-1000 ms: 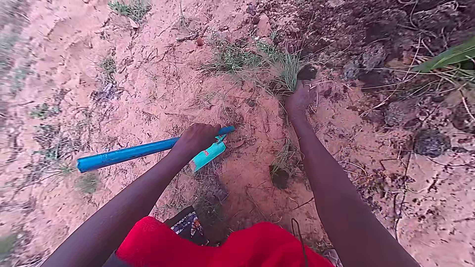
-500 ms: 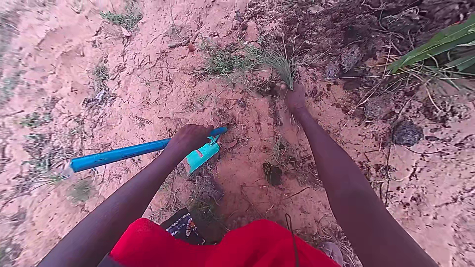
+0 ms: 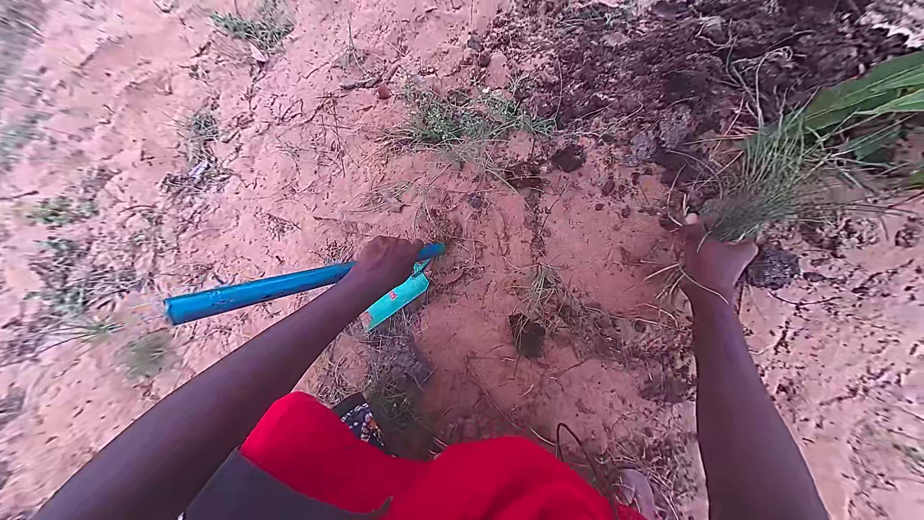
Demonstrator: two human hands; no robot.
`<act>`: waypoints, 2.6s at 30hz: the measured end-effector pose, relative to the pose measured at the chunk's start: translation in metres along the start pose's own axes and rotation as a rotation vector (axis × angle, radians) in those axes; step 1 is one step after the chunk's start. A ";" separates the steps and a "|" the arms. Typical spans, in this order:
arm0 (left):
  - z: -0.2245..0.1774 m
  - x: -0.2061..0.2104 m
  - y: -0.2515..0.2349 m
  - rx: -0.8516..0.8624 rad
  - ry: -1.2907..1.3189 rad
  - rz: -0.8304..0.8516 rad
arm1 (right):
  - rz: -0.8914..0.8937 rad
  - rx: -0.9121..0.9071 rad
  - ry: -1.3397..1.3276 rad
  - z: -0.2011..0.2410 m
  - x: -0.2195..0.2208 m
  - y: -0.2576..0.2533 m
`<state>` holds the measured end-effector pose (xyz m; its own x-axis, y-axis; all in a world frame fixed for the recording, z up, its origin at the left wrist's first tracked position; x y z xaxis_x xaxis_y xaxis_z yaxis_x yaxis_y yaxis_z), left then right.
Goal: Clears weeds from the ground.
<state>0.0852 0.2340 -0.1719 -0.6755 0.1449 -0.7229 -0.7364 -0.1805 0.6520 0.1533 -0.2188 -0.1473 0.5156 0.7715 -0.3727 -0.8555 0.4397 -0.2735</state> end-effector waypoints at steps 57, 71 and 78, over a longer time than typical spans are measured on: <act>0.000 -0.002 -0.003 0.045 -0.022 -0.064 | 1.191 -0.306 0.780 -0.002 0.114 0.119; 0.001 -0.002 -0.008 0.033 -0.040 -0.036 | 0.913 -0.255 0.291 -0.010 0.150 0.136; -0.002 -0.001 -0.002 0.008 -0.037 -0.055 | 0.573 0.190 -0.033 -0.032 0.153 0.127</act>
<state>0.0874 0.2323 -0.1731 -0.6344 0.1900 -0.7493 -0.7730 -0.1632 0.6131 0.1245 -0.0599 -0.2677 -0.0289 0.9222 -0.3857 -0.9916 0.0221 0.1272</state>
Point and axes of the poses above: each hand's wrist, its own y-axis away from the middle knuckle, its own x-axis out of the palm, z = x × y, the point moved 2 cm from there along -y, towards the middle knuckle, and after that the axes turned 13 degrees about -x, right-handed, at the moved point
